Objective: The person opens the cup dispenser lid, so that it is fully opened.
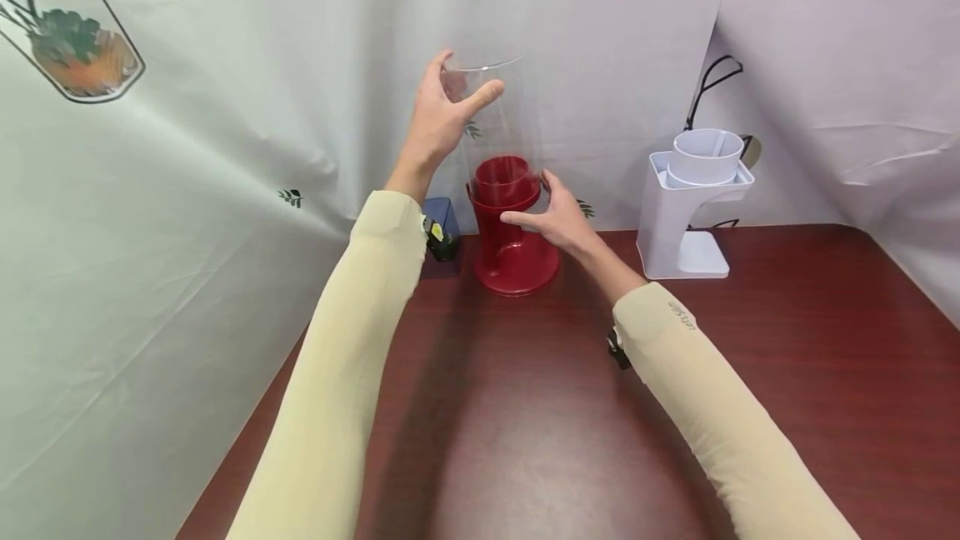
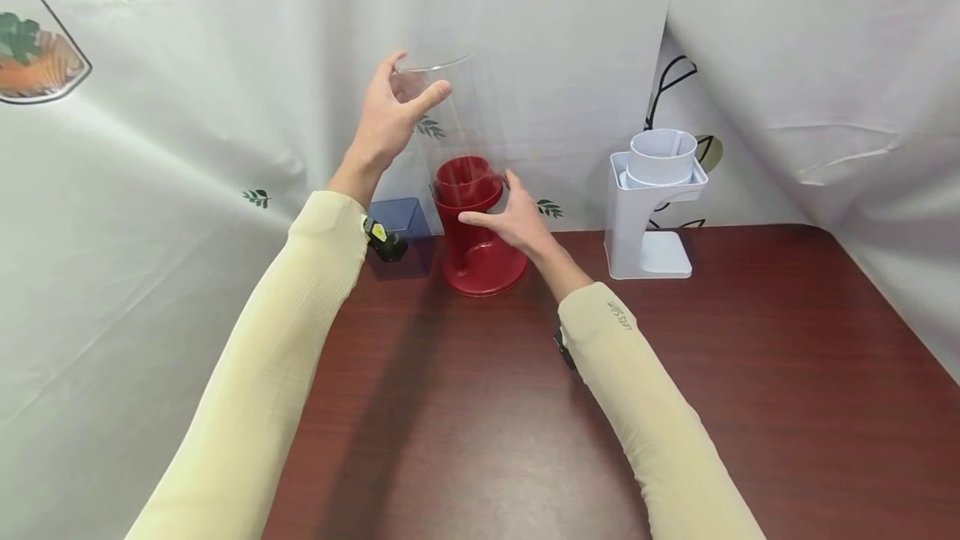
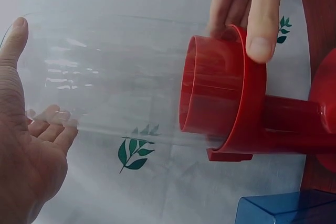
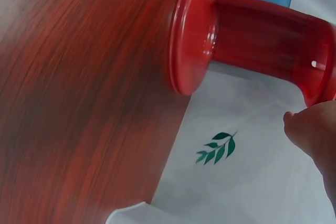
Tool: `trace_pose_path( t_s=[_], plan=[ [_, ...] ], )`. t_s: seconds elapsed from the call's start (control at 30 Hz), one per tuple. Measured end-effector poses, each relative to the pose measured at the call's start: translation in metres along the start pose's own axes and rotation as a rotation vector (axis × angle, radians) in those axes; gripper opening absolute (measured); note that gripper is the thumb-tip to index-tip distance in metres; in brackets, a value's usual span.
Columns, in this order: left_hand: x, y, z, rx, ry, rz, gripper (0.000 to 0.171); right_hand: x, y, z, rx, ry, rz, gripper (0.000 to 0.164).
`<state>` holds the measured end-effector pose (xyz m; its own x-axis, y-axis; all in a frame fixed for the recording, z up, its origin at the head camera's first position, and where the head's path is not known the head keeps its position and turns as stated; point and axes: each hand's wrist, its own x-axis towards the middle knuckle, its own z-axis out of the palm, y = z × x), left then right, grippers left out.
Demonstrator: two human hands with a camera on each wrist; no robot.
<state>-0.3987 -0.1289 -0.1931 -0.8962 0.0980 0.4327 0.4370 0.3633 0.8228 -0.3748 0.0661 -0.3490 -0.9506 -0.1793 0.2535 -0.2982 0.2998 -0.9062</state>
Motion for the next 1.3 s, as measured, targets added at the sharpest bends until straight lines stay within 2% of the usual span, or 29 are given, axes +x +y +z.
trace_pose_path(
  t_s=[0.13,0.4,0.57,1.03,1.3],
  plan=[
    [0.0,0.001,0.001,0.001,0.003,0.002,0.102,0.003,-0.001,0.007,0.016,0.017,0.011,0.099],
    [-0.001,0.004,0.003,0.017,0.018,0.004,0.102,0.005,-0.003,0.021,0.048,0.086,0.03,0.101],
    [-0.002,0.005,0.004,0.021,0.02,-0.004,0.102,0.006,-0.003,0.023,0.023,0.128,0.046,0.103],
    [-0.004,0.009,0.008,0.065,0.026,-0.009,0.104,0.002,0.002,0.013,-0.118,0.17,0.045,0.1],
    [-0.01,0.015,0.018,0.07,0.019,0.02,0.105,-0.006,0.005,0.002,-0.122,0.175,0.014,0.096]
  ],
)
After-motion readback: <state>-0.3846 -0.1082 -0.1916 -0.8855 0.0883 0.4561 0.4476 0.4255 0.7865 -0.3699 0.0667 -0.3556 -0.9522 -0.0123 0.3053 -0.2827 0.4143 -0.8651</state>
